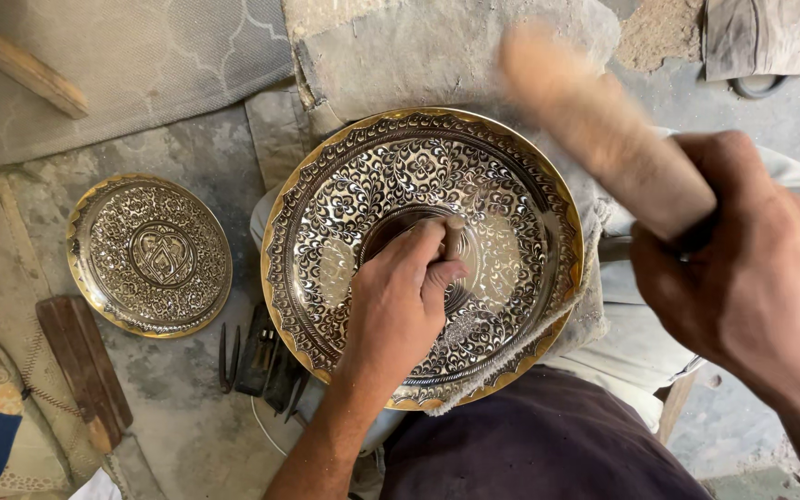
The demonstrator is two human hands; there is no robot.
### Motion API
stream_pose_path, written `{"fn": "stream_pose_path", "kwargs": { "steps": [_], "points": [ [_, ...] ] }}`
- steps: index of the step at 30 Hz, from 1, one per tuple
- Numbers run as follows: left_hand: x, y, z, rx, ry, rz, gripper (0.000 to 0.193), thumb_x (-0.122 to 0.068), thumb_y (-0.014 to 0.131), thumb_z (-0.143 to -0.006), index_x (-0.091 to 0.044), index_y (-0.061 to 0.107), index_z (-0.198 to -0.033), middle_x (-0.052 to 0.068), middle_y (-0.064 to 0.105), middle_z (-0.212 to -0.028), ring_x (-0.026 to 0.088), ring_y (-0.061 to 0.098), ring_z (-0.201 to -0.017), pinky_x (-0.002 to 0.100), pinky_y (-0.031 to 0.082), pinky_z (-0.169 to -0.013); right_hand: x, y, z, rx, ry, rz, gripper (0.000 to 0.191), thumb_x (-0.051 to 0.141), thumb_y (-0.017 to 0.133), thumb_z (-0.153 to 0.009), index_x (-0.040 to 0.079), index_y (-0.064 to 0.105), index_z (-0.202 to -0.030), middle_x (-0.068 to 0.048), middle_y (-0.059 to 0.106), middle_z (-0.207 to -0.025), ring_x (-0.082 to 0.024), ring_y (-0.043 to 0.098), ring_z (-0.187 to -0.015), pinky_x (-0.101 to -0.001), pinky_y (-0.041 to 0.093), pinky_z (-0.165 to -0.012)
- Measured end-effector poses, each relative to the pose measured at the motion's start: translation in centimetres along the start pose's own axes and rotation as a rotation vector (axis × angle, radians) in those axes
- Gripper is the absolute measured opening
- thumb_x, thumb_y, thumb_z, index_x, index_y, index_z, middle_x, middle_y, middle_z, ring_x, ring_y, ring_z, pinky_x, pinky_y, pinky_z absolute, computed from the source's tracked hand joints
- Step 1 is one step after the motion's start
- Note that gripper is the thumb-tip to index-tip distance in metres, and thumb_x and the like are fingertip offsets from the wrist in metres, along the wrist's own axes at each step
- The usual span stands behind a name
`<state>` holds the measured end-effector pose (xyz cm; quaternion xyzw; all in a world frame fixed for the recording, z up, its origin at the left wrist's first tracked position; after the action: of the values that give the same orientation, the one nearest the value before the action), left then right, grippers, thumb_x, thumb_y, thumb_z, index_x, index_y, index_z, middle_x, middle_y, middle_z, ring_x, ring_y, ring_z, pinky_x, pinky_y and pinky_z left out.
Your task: The person sits on the floor with a large decorated brass tray resting on their lap. They hold a punch against the tray's central medallion and strike it with a wooden mallet, repeatedly repositioning the punch to work the raised design, with a second finished tray on the floor beside them.
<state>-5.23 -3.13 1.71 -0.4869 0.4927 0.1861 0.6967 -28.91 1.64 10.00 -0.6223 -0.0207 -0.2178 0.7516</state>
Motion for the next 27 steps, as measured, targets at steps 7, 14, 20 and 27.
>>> {"fn": "stream_pose_path", "kwargs": {
  "steps": [7, 14, 20, 27],
  "points": [
    [0.0, 0.1, 0.5, -0.052, 0.013, -0.050, 0.026, -0.018, 0.070, -0.098, -0.004, 0.061, -0.118, 0.012, 0.071, -0.100, 0.032, 0.072, -0.088, 0.043, 0.056, -0.072, 0.2, 0.1, -0.5, 0.061, -0.008, 0.225, 0.046, 0.010, 0.073, -0.085, 0.006, 0.066, -0.129, -0.016, 0.075, -0.101, -0.031, 0.075, -0.084, -0.0460, 0.059, -0.080],
    [-0.1, 0.1, -1.8, 0.128, 0.065, -0.007, 0.025, -0.019, 0.070, -0.098, -0.005, 0.061, -0.117, 0.008, 0.073, -0.097, 0.023, 0.076, -0.085, 0.037, 0.061, -0.073, -2.4, 1.4, 2.8, -0.096, 0.155, -0.208, 0.041, -0.001, 0.071, -0.087, -0.006, 0.062, -0.126, -0.026, 0.072, -0.100, -0.029, 0.073, -0.086, -0.0404, 0.059, -0.077],
    [-0.8, -0.1, -3.6, 0.279, 0.141, 0.029, 0.027, -0.008, 0.068, -0.095, -0.006, 0.062, -0.122, 0.011, 0.075, -0.106, 0.024, 0.078, -0.089, 0.038, 0.062, -0.074, -5.9, 3.8, 4.5, -0.153, 0.176, -0.180, 0.046, -0.010, 0.069, -0.085, -0.014, 0.054, -0.128, -0.030, 0.067, -0.104, -0.033, 0.071, -0.083, -0.0392, 0.057, -0.068],
    [-1.2, 0.6, -4.0, 0.353, 0.131, -0.093, 0.023, -0.002, 0.066, -0.094, -0.005, 0.062, -0.116, 0.011, 0.075, -0.103, 0.027, 0.077, -0.091, 0.041, 0.060, -0.073, -5.6, 4.0, 4.5, -0.206, 0.199, -0.433, 0.048, -0.001, 0.068, -0.082, -0.007, 0.053, -0.127, -0.020, 0.068, -0.103, -0.028, 0.070, -0.090, -0.0383, 0.059, -0.078]
  ]
}}
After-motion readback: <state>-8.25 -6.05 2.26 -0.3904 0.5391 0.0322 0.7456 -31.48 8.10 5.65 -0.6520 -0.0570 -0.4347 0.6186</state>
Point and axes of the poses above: each hand's wrist, its own z-axis away from the middle knuckle, its own y-axis out of the palm, x = y × z, the point moved 3 cm from there along -z, towards the middle knuckle
